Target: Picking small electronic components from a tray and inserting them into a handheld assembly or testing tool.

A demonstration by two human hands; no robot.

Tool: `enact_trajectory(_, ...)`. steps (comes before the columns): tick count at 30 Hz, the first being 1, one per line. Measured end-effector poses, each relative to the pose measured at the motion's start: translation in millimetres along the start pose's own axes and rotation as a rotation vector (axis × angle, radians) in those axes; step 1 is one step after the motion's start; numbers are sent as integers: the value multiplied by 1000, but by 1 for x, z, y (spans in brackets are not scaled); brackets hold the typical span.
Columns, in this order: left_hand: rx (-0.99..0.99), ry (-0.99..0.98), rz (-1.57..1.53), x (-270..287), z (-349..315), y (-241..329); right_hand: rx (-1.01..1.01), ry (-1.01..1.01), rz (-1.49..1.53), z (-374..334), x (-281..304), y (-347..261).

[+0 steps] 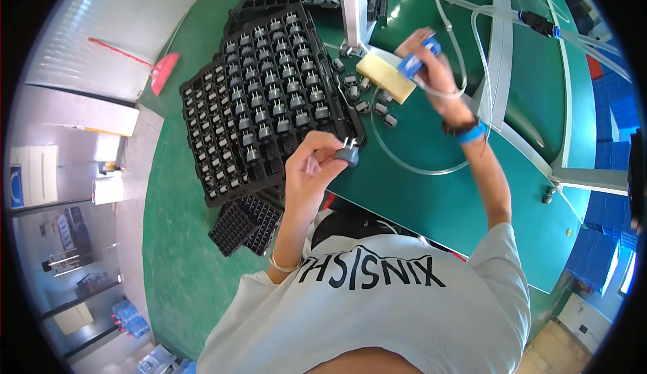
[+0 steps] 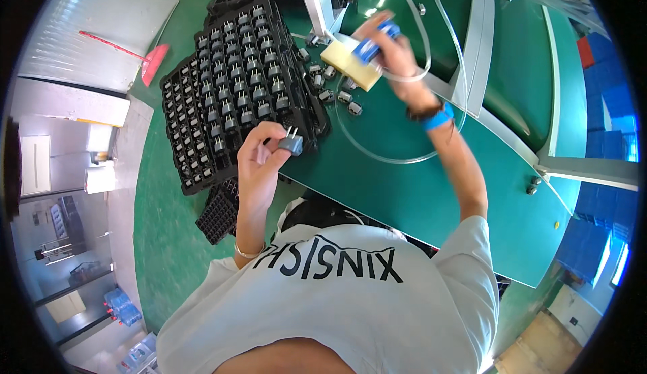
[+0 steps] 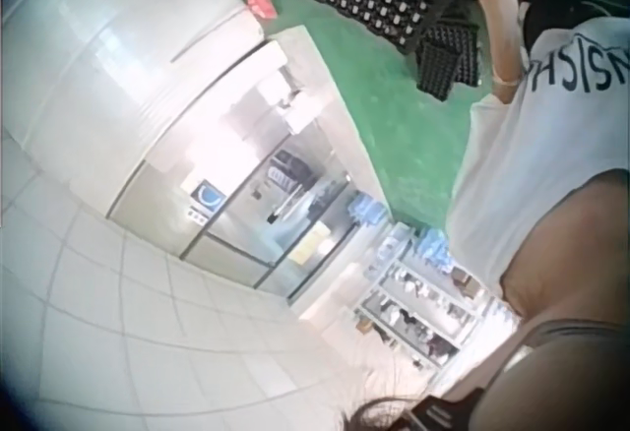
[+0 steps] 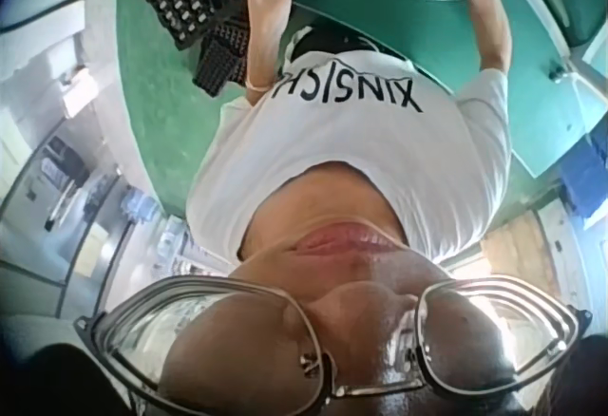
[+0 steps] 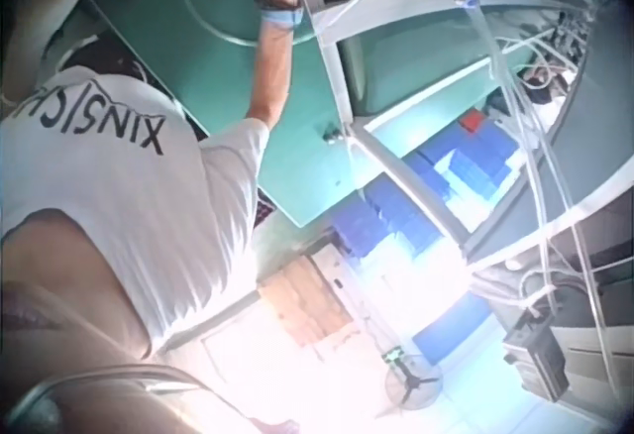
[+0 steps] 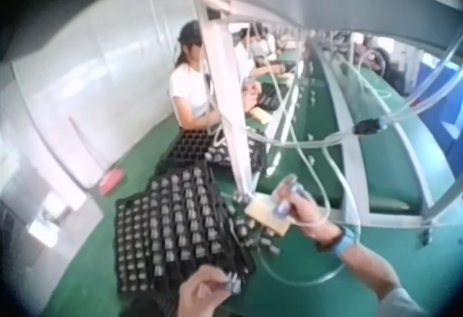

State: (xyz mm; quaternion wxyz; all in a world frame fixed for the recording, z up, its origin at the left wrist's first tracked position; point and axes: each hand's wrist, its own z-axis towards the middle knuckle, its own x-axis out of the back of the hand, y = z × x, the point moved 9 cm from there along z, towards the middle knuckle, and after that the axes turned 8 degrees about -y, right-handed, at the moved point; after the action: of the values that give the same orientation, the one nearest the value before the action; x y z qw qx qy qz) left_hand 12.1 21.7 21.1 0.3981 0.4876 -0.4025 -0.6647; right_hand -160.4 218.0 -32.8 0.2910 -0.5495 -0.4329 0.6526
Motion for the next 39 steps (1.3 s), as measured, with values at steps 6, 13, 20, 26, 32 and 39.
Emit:
enact_trajectory(6,19,-51,25,-22,14,-4,-467,-344,271,-93,-89,38)
enact_trajectory(13,-52,-72,50,-27,9,-7,-451,-375,80,-104,-85,23)
enact_trajectory(20,-190,-65,214,-32,-1,3,-351,-345,-10,-121,-89,19)
enact_trajectory(26,-211,134,536,3,-1,28,-36,-69,30,-66,-36,2)
enact_trajectory(32,-25,327,1160,79,-21,60,264,-141,-997,-12,-7,-6)
enact_trajectory(39,205,243,1473,97,-34,58,394,-91,-1194,-13,-31,-8)
